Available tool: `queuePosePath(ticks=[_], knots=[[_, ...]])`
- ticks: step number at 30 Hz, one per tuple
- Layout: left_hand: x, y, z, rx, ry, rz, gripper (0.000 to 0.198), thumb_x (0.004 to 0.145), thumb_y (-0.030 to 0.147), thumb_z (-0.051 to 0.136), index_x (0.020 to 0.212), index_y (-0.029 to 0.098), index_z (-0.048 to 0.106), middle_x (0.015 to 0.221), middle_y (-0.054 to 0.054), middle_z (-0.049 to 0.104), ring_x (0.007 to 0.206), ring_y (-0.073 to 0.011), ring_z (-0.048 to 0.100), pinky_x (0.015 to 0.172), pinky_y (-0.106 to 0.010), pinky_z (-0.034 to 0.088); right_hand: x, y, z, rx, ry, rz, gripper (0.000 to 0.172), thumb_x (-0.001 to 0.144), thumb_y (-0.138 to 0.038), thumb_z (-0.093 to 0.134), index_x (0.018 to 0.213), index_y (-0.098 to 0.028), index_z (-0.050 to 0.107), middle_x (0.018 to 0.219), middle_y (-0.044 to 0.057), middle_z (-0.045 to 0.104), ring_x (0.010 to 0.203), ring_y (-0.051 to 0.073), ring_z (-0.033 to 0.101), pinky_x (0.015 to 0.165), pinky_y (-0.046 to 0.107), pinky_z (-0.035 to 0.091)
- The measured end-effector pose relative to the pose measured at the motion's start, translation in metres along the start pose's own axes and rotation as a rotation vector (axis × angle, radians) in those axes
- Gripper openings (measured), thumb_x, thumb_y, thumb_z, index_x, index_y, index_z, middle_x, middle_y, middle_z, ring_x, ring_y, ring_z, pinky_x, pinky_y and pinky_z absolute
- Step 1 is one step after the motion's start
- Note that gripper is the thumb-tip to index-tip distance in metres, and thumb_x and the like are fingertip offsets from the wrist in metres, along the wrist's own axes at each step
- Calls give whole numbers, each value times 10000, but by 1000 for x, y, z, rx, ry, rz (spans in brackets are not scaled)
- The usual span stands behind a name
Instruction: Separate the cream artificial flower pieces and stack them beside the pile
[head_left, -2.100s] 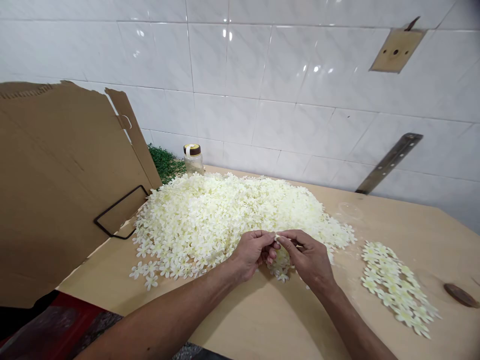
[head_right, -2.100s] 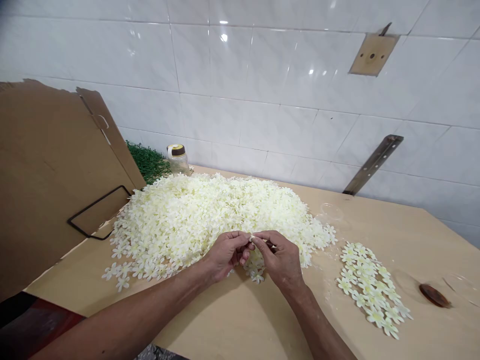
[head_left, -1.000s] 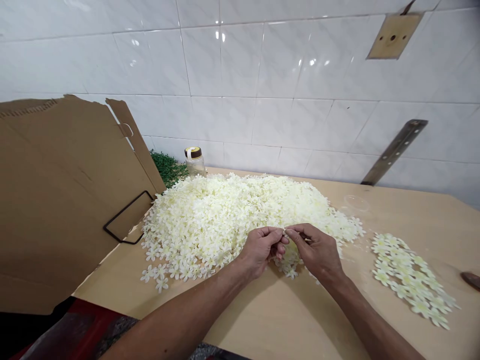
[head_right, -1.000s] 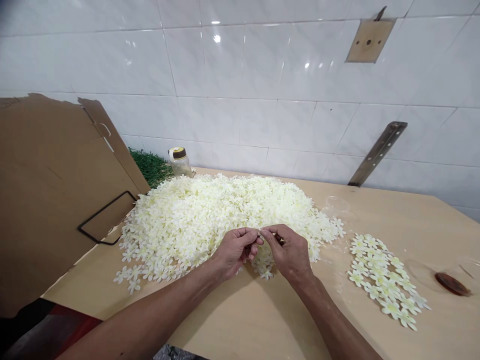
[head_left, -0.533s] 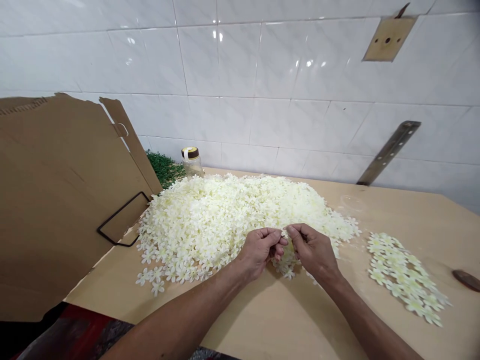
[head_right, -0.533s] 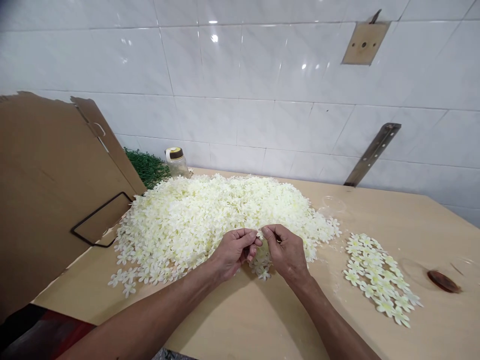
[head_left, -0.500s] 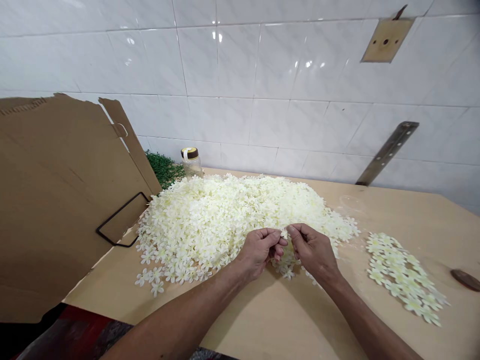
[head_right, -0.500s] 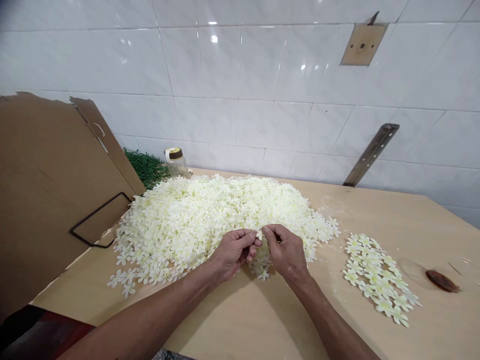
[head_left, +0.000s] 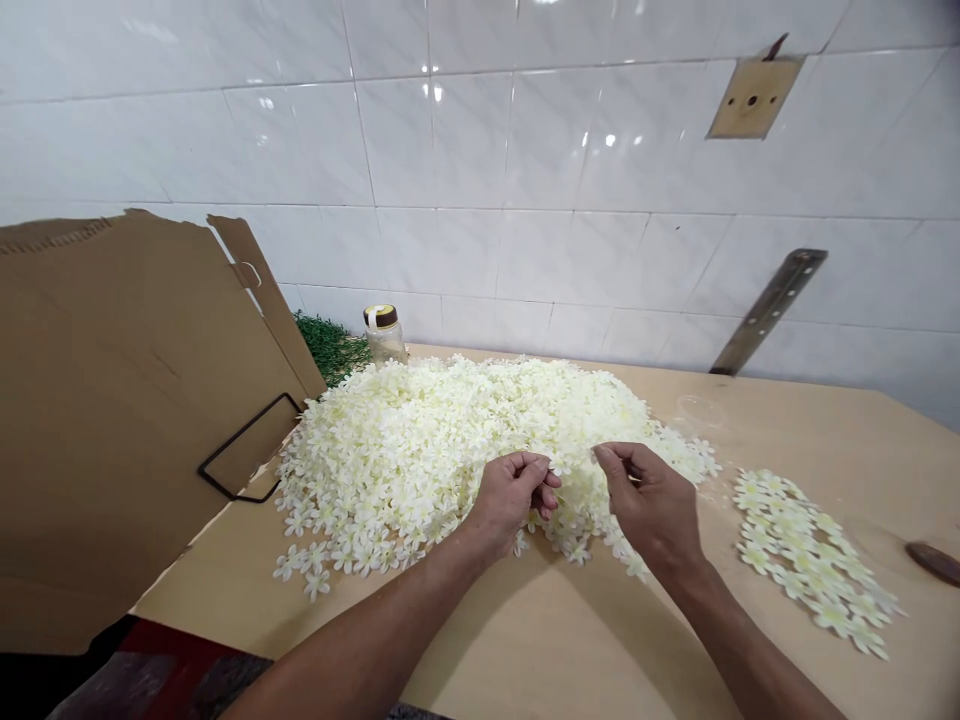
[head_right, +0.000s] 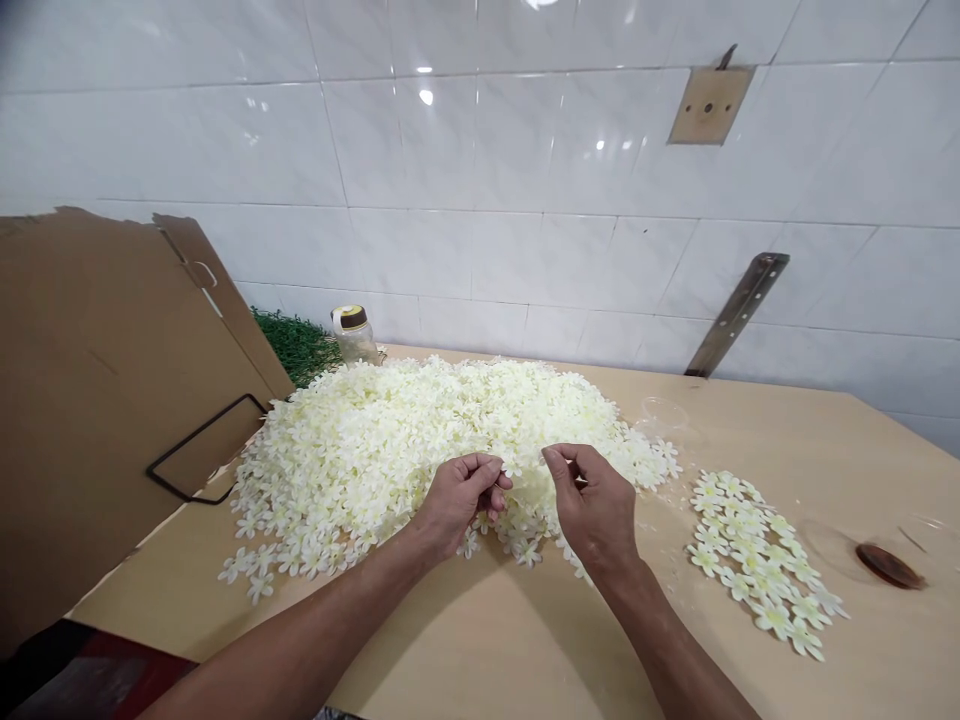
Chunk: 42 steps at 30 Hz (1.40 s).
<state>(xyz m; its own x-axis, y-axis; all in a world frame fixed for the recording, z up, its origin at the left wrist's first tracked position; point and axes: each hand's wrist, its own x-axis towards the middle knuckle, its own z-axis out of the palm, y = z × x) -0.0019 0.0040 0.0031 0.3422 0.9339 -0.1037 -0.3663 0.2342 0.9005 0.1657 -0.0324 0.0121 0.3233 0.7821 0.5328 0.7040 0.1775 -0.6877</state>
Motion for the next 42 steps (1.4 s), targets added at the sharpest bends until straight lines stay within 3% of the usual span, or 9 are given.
queuePosePath(ticks=[3,5,10,17,23,34,42], knots=[[2,2,-2,34,30,17,334,757,433,730,727,115,635,657,-48,636,478,-92,524,449,-221,428,4,-3,-3,-55,58,-158,265,934,-417,560,877,-201,702,812,50,714,659,162,635,633,271,515],[3,4,-2,54,41,20,324,769,426,717,722,117,632,654,-46,635,477,-91,524,447,-217,427,5,-6,-2,-51,17,-244,243,946,-387,544,942,-208,709,933,70,724,712,166,652,629,269,526],[1,7,-2,121,44,18,299,808,405,669,715,124,626,574,-22,604,446,-94,510,453,-220,438,6,-12,5,-31,-115,-325,238,956,-349,538,1081,-217,691,1104,89,695,597,123,603,553,269,514],[1,4,-2,148,24,31,280,838,381,617,708,133,622,525,-11,583,430,-100,501,451,-223,439,15,-6,14,-68,-287,-378,192,927,-371,603,968,-218,712,958,47,723,546,121,581,582,280,501],[4,5,-4,131,48,18,271,821,377,639,725,124,630,584,-27,609,448,-99,514,448,-219,440,30,-15,15,-14,-376,-290,144,869,-348,673,790,-237,721,815,10,719,591,140,605,580,270,477],[4,6,-2,107,38,25,323,789,434,697,745,119,641,562,-22,602,431,-95,498,437,-216,422,22,-10,21,71,-351,-58,274,907,-419,573,769,-221,704,740,13,708,666,178,632,607,282,451],[2,7,-1,53,62,11,318,775,423,724,759,112,661,633,-39,635,444,-85,498,444,-217,431,18,-8,23,39,-309,-186,290,959,-358,511,765,-207,664,735,15,672,654,155,603,623,261,431]])
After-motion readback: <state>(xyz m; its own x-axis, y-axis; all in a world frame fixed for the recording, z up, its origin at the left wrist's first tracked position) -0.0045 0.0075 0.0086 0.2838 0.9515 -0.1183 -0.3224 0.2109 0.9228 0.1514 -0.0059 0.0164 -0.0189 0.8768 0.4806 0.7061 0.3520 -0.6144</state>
